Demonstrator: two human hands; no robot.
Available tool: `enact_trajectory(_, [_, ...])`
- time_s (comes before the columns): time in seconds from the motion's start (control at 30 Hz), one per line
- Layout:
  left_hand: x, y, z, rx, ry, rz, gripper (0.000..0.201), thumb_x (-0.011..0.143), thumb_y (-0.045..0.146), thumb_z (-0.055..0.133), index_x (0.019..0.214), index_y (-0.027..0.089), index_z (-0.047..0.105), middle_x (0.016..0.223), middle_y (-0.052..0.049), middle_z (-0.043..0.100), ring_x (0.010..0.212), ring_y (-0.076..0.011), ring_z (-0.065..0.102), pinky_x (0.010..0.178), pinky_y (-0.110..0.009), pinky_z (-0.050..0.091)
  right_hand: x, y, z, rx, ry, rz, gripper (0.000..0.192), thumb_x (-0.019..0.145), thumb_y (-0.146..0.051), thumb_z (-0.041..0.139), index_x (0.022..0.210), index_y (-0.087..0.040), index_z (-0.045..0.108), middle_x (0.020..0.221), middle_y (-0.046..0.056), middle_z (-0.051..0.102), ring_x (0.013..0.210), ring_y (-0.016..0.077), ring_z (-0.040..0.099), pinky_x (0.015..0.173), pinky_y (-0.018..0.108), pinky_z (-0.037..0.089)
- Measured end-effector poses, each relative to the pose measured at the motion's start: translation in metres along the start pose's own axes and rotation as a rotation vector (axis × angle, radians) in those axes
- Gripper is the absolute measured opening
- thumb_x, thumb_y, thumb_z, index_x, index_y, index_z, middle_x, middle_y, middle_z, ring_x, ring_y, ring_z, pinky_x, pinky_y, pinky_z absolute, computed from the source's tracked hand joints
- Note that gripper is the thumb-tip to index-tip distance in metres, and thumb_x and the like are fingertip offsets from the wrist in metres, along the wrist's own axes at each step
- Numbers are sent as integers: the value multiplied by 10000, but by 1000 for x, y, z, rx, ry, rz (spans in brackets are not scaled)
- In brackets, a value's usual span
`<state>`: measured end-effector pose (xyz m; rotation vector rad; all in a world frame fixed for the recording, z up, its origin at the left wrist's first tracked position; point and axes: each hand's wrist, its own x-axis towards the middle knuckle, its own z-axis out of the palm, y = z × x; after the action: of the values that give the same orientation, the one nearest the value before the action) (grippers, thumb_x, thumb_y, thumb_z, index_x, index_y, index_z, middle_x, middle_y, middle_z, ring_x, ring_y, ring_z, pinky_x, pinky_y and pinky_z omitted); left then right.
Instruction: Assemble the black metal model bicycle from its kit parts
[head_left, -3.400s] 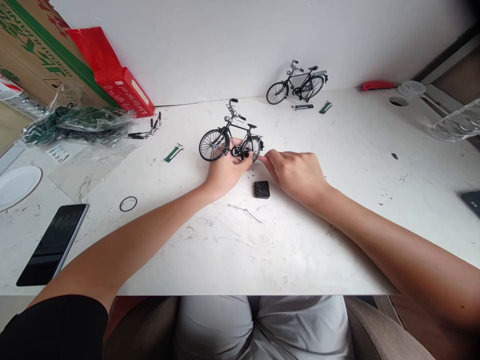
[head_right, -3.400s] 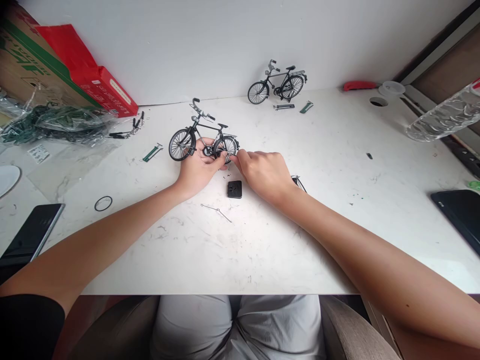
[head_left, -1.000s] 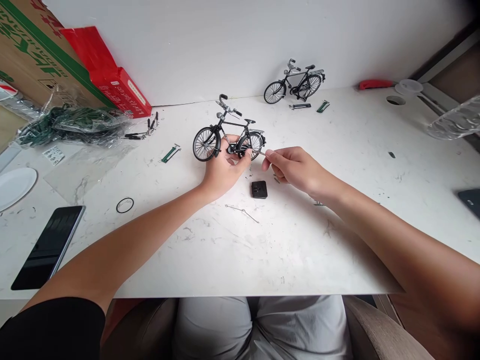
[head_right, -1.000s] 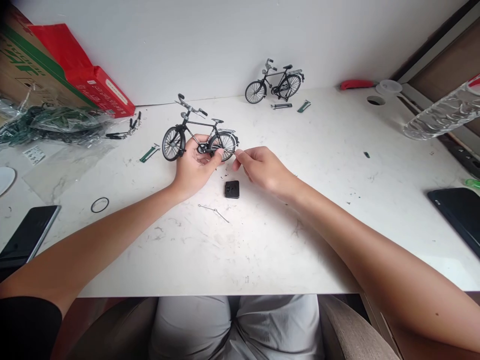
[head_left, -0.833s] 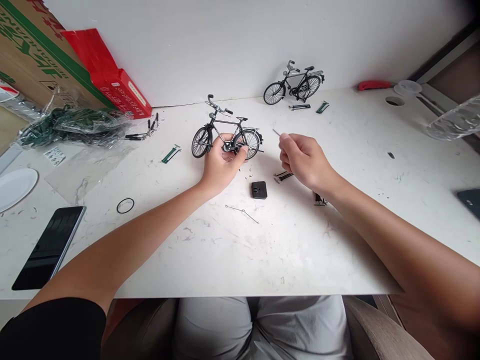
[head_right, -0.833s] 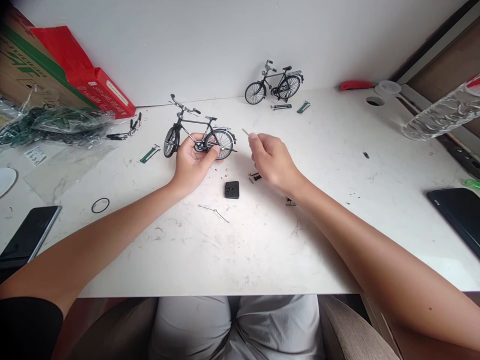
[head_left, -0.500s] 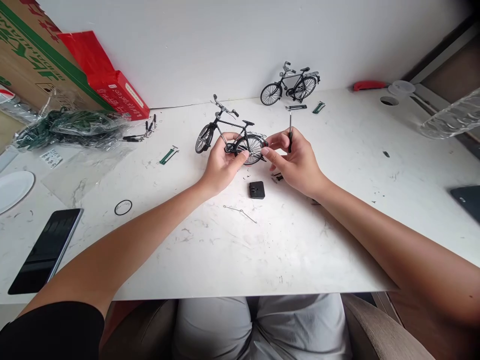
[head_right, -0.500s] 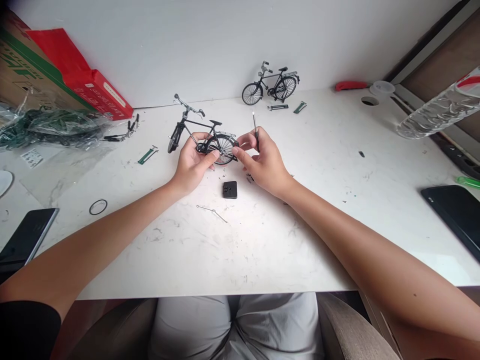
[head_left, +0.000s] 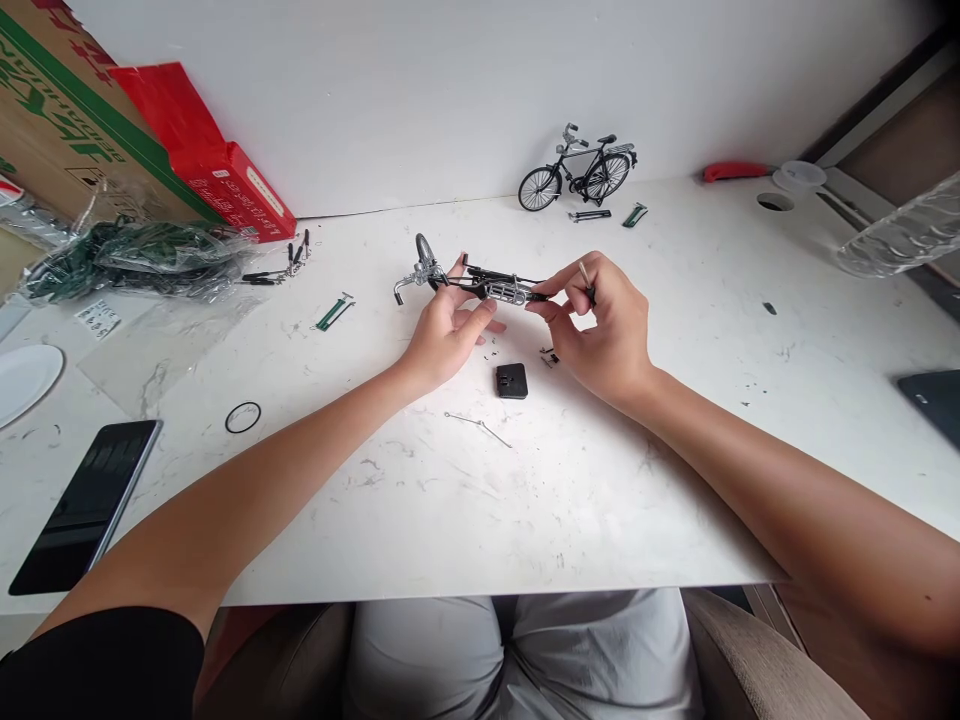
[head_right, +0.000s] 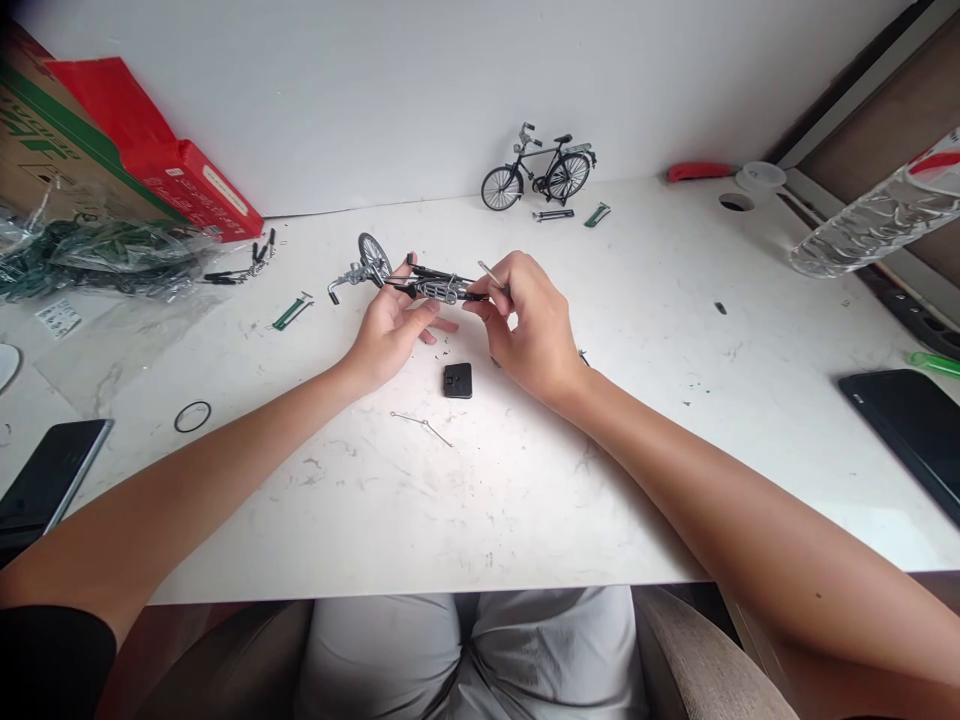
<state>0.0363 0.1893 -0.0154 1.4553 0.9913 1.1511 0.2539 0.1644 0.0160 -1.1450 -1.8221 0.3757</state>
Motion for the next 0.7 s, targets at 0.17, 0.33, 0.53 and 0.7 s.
enact_trajectory(0.17, [-2,4,-4,-57,-103,57,651,902,496,844,1446,220,615,1161,-130,794,1129,-318,805,923,-444,666,2,6,1,-63,-36,-58,182,1085,-393,635,977,-288,534,970,80,654,1026,297,657,811,470,549])
enact_trajectory(0.33, [1,9,-5,-110,-135,58,736,880,655,847,1434,242,594,1157,-113,808,1148,-303,795,967,-456,666,2,8,4,-90,-109,-113,246,1083,-341,612,883,-274,485,917,69,660,957,267,622,794,434,515])
enact_trajectory(0.53, [4,7,-6,-129,-133,13,642,939,700,761,1359,236,618,1087,-100,804,1083,-286,811,938,-447,674,1,5,5,-64,-128,-117,255,1039,-348,680,870,-278,503,873,63,650,943,286,643,798,447,522])
enact_trajectory(0.7, [2,6,-8,-111,-117,5,630,948,643,772,1398,241,591,1097,-101,810,1002,-270,825,853,-399,655,-1,3,5,53,-77,-3,318,1032,-477,715,919,-281,492,1012,79,709,1004,279,695,813,449,572])
